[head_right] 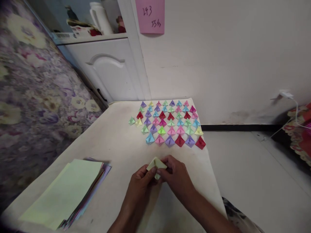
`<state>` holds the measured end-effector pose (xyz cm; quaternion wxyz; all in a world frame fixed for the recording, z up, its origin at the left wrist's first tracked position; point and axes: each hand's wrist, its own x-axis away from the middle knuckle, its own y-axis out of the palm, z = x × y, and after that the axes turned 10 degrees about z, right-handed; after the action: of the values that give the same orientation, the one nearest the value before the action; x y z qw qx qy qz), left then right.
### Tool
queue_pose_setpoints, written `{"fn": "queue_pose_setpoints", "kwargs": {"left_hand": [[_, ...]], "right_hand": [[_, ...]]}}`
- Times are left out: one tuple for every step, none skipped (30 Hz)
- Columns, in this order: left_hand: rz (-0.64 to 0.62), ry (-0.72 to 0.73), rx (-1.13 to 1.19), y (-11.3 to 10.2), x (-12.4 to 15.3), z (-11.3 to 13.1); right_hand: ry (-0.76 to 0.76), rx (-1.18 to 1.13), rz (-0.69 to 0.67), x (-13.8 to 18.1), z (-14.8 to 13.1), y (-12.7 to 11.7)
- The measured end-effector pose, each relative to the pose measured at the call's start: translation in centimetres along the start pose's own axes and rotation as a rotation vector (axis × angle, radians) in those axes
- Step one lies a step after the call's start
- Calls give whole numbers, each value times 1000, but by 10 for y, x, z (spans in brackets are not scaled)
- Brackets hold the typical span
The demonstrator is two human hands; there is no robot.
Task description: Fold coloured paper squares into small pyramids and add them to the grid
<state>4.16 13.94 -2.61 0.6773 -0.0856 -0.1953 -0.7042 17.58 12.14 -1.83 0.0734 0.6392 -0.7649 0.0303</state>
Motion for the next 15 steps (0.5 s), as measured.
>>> {"fn": "queue_pose_setpoints", "kwargs": {"left_hand": [[-9,-1,9,0,0,-1],[-13,2,9,0,-1,-1],[-12,8,0,1,-1,-1],[-9,15,-20,1,0,0],[-5,19,-47,1,0,1],[0,22,-77,2,1,2],[2,27,-107,2,2,3],[4,33,-135,3,3,3],[4,38,-160,3,4,4],[2,42,-183,3,5,4],[-3,43,-203,4,5,4],[-10,44,-217,4,6,4],[-17,47,-226,4,6,4],[-24,53,-230,4,5,4],[-32,59,-230,4,5,4]], "right_hand": [[15,-10,-4,0,0,0],[29,-16,-9,0,0,0],[40,-14,-14,-1,-1,-1],[46,-4,-18,-1,-1,-1],[47,13,-19,-1,-1,-2],[45,35,-20,-2,-2,-3],[41,62,-19,-3,-2,-4],[34,96,-14,-3,-2,-5],[21,134,-7,-4,-2,-6],[1,174,7,-4,-2,-7],[-20,208,21,-4,-2,-8],[-39,231,31,-4,-3,-8],[-54,241,37,-4,-3,-9],[-61,235,37,-4,-4,-9],[-57,217,32,-4,-5,-9]]}}
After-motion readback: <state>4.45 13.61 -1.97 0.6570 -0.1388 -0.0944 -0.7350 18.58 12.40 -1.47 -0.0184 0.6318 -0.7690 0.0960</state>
